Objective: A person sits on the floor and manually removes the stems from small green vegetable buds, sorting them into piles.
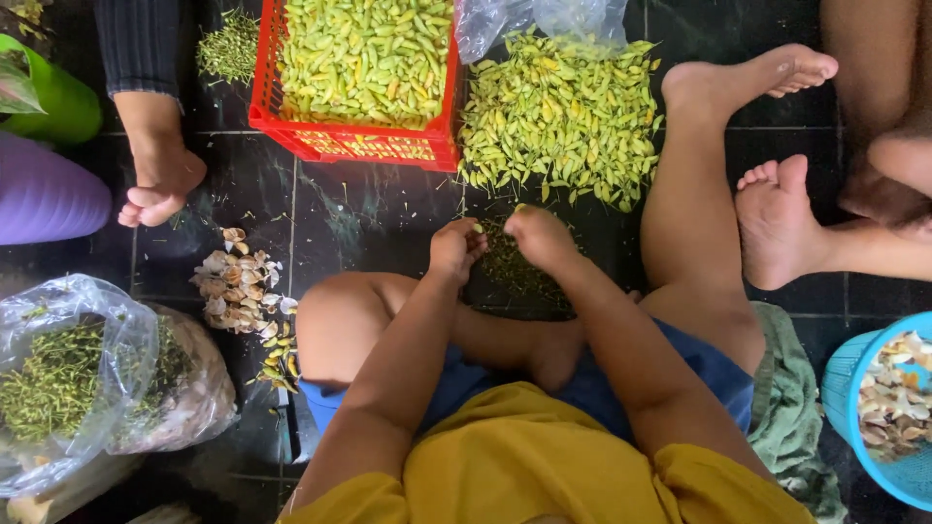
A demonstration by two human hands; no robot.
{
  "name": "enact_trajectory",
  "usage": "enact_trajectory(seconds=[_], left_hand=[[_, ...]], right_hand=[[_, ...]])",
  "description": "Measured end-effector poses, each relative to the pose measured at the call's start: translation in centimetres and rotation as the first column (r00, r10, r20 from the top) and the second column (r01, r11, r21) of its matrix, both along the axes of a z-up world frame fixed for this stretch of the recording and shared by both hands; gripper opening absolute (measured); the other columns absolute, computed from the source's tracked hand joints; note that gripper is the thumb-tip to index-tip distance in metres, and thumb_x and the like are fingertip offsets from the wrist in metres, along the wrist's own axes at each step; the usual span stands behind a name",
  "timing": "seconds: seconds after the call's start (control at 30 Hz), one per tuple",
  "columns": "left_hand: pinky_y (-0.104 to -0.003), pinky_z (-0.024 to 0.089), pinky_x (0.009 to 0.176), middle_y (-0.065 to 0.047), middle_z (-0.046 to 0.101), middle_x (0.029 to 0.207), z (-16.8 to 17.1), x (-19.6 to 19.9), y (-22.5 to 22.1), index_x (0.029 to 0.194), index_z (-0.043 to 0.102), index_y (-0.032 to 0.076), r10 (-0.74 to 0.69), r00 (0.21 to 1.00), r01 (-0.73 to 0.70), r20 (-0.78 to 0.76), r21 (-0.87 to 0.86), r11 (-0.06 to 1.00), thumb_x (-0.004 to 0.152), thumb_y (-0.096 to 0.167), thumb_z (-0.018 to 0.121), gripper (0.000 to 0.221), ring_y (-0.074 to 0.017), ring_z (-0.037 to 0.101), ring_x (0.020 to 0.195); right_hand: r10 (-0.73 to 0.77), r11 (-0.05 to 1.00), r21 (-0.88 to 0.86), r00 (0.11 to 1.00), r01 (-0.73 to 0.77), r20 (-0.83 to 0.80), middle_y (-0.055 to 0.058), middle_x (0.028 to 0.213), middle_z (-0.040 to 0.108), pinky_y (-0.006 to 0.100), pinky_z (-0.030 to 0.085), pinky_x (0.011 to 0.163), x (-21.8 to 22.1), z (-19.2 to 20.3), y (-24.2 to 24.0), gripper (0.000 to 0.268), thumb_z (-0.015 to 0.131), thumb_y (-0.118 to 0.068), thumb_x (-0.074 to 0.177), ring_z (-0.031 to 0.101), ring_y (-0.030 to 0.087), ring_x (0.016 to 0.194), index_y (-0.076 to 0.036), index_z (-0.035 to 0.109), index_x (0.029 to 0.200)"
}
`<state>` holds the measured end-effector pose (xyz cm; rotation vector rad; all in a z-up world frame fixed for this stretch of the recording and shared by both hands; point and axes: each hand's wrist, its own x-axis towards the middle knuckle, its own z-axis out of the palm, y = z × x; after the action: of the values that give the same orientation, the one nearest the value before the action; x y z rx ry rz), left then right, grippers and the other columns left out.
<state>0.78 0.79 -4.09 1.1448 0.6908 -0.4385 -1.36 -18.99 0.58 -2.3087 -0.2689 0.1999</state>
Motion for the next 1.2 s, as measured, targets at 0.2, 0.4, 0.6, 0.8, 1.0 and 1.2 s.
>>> enact_trajectory(seconds=[0.2, 0.4, 0.6, 0.8, 1.0, 1.2], left_hand=[[-0.048, 0.063, 0.082, -0.012, 0.058, 0.08, 2.3, 0.1, -1.5, 0.099, 0.065, -0.001, 0.008, 0.997, -0.018, -0.082, -0.127, 0.992, 0.086, 0.014, 0.068, 0.02, -0.0256, 0.065, 0.074], [-0.04, 0.061, 0.078, -0.009, 0.059, 0.086, 2.2, -0.5, -1.7, 0.108, 0.066, -0.002, -0.219, 0.974, 0.216, 0.053, 0.053, 0.975, 0.096, 0.021, 0.069, 0.026, -0.0196, 0.064, 0.078], [-0.042, 0.06, 0.084, -0.018, 0.073, 0.106, -1.2, -1.2, -2.0, 0.126, 0.07, 0.0, -0.565, 0.796, 0.413, 0.217, 0.488, 0.769, 0.086, 0.033, 0.088, 0.055, -0.0299, 0.072, 0.101], [-0.043, 0.059, 0.081, -0.015, 0.076, 0.097, -1.1, -1.2, -1.7, 0.106, 0.078, 0.007, -0.691, 0.693, 0.389, 0.203, 0.702, 0.596, 0.085, 0.024, 0.082, 0.027, -0.034, 0.073, 0.095], [-0.036, 0.06, 0.071, -0.012, 0.075, 0.091, -0.2, -1.6, -1.8, 0.106, 0.078, 0.008, -0.566, 0.776, 0.352, 0.279, 0.554, 0.754, 0.092, 0.018, 0.076, 0.017, -0.0217, 0.073, 0.083], [-0.038, 0.062, 0.081, -0.018, 0.068, 0.089, 0.3, -0.2, -1.4, 0.12, 0.063, -0.007, -0.179, 0.98, 0.17, 0.084, 0.107, 0.98, 0.095, 0.015, 0.06, 0.034, -0.0223, 0.067, 0.081]], right_hand=[[-0.177, 0.865, -0.456, 0.978, 0.208, 0.111, 0.022, 0.118, 0.065, 0.045, 0.058, 0.085, 5.4, -4.9, -4.2, 0.025, 0.061, -0.012, 0.099, 0.068, 0.037, 0.107, 0.002, 0.072, 0.116], [-0.18, 0.836, -0.496, 0.971, 0.234, 0.155, 0.017, 0.102, 0.061, 0.044, 0.059, 0.073, 4.6, -5.1, -4.3, 0.016, 0.061, -0.014, 0.099, 0.066, 0.035, 0.093, -0.001, 0.067, 0.092], [-0.301, 0.953, -0.054, 0.938, 0.297, -0.168, 0.014, 0.084, 0.075, 0.044, 0.058, 0.07, 2.6, -2.2, -1.5, 0.018, 0.071, -0.025, 0.093, 0.073, 0.035, 0.085, -0.011, 0.079, 0.101], [-0.194, 0.847, 0.336, 0.827, 0.413, -0.528, 0.009, 0.081, 0.074, 0.028, 0.051, 0.058, 2.2, -4.0, 0.7, 0.017, 0.069, -0.017, 0.089, 0.065, 0.015, 0.068, -0.001, 0.074, 0.094], [-0.254, 0.959, 0.043, 0.92, 0.279, -0.298, 0.014, 0.1, 0.072, 0.042, 0.058, 0.068, 3.9, -6.4, -1.7, 0.025, 0.063, -0.025, 0.1, 0.071, 0.034, 0.092, -0.008, 0.074, 0.114], [-0.189, 0.889, -0.37, 0.951, 0.271, 0.244, 0.011, 0.098, 0.051, 0.048, 0.058, 0.074, 2.3, -5.4, -0.7, 0.014, 0.076, -0.019, 0.088, 0.061, 0.04, 0.092, -0.009, 0.068, 0.093]])
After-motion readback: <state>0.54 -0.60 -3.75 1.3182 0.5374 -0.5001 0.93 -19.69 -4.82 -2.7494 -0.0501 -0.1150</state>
